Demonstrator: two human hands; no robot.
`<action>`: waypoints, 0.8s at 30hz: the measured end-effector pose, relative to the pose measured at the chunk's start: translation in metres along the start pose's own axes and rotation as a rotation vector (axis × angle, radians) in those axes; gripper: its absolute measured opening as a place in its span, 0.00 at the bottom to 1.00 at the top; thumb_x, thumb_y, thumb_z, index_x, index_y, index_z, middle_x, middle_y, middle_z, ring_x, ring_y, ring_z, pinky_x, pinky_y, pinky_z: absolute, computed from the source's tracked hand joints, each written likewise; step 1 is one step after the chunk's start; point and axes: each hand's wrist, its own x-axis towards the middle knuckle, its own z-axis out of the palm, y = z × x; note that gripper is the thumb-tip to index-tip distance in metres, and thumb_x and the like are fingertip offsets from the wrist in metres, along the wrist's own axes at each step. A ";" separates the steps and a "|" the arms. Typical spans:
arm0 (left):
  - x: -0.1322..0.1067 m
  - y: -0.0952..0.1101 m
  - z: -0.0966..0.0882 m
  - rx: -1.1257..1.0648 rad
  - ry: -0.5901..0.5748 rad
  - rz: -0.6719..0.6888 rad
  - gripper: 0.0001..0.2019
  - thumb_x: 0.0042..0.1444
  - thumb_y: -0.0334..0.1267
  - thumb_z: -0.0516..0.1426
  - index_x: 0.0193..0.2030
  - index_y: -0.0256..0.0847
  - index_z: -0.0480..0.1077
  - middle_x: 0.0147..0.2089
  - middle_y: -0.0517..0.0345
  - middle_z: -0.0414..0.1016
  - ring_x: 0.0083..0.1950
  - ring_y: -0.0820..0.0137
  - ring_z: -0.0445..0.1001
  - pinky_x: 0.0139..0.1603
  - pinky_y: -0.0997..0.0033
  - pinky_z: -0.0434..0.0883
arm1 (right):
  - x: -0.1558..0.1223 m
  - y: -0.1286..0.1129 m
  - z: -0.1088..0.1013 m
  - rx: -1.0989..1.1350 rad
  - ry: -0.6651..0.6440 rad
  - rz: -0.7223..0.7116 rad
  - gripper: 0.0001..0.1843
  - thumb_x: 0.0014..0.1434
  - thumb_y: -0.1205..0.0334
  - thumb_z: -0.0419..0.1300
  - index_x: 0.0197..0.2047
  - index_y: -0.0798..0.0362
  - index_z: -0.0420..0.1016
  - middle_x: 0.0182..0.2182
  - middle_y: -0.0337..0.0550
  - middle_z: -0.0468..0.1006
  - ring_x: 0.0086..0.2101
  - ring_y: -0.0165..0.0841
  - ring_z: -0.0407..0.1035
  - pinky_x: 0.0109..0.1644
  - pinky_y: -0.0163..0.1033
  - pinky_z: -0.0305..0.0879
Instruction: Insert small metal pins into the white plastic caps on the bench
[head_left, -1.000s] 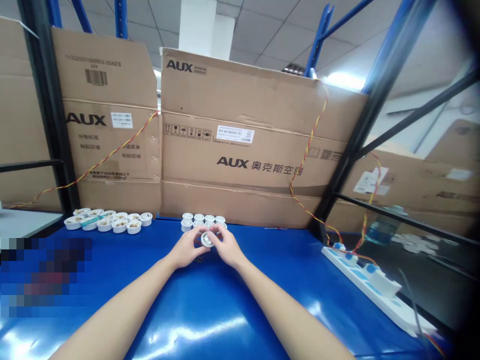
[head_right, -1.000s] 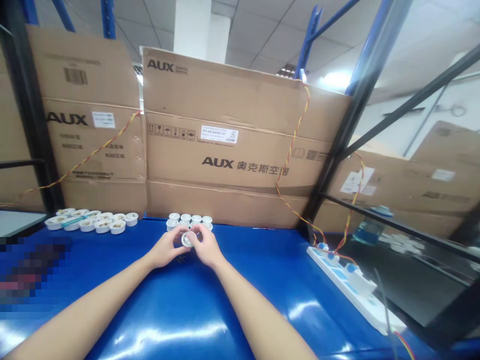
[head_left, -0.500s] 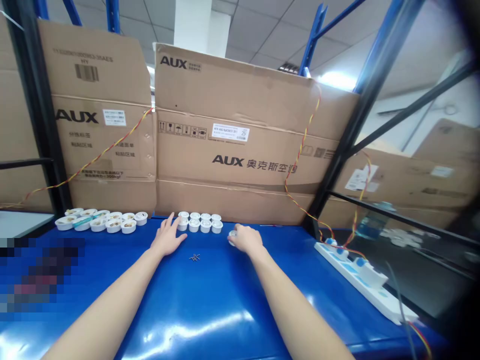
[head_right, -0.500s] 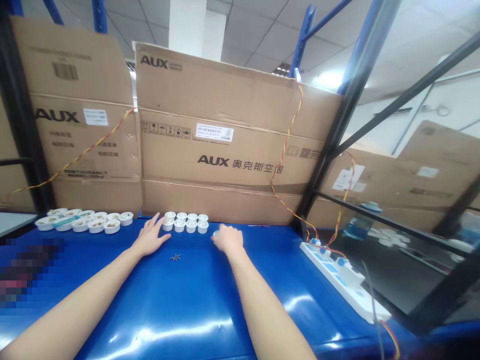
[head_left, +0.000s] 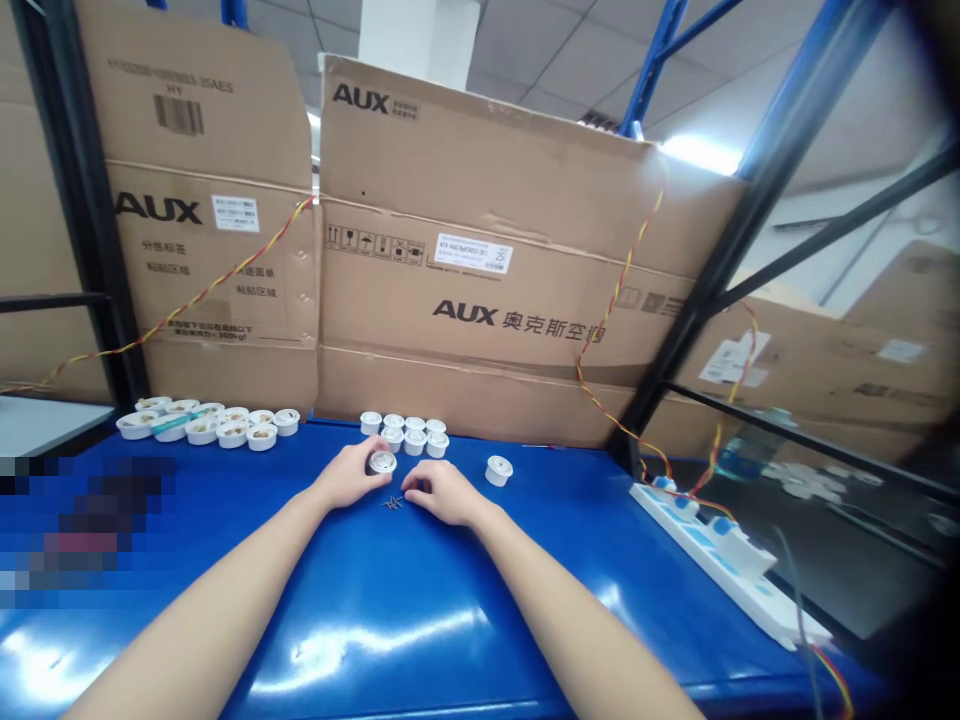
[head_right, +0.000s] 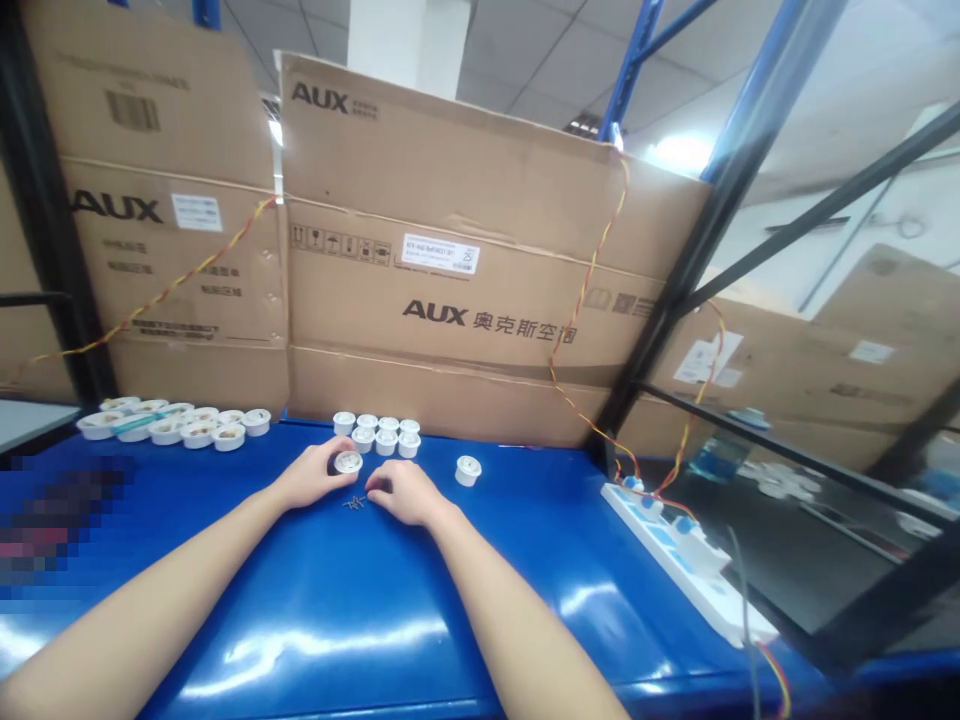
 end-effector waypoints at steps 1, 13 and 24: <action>0.000 0.001 0.001 -0.008 -0.006 0.009 0.17 0.49 0.42 0.59 0.47 0.46 0.69 0.44 0.58 0.77 0.45 0.61 0.74 0.46 0.67 0.68 | 0.000 0.000 0.000 -0.001 0.001 -0.002 0.07 0.56 0.63 0.61 0.38 0.49 0.79 0.35 0.39 0.80 0.34 0.31 0.71 0.39 0.34 0.62; 0.003 -0.006 0.004 -0.083 0.126 0.058 0.16 0.60 0.42 0.50 0.52 0.42 0.67 0.52 0.51 0.73 0.54 0.61 0.69 0.56 0.61 0.65 | 0.003 -0.002 0.005 -0.023 -0.042 -0.049 0.05 0.58 0.65 0.59 0.36 0.51 0.77 0.34 0.40 0.76 0.33 0.29 0.68 0.39 0.33 0.61; 0.001 0.016 -0.001 0.179 0.053 0.301 0.08 0.55 0.40 0.57 0.41 0.44 0.72 0.43 0.56 0.76 0.47 0.61 0.70 0.50 0.63 0.63 | 0.005 0.007 0.009 0.169 0.085 0.078 0.10 0.65 0.61 0.49 0.36 0.53 0.69 0.34 0.39 0.73 0.35 0.30 0.66 0.41 0.34 0.61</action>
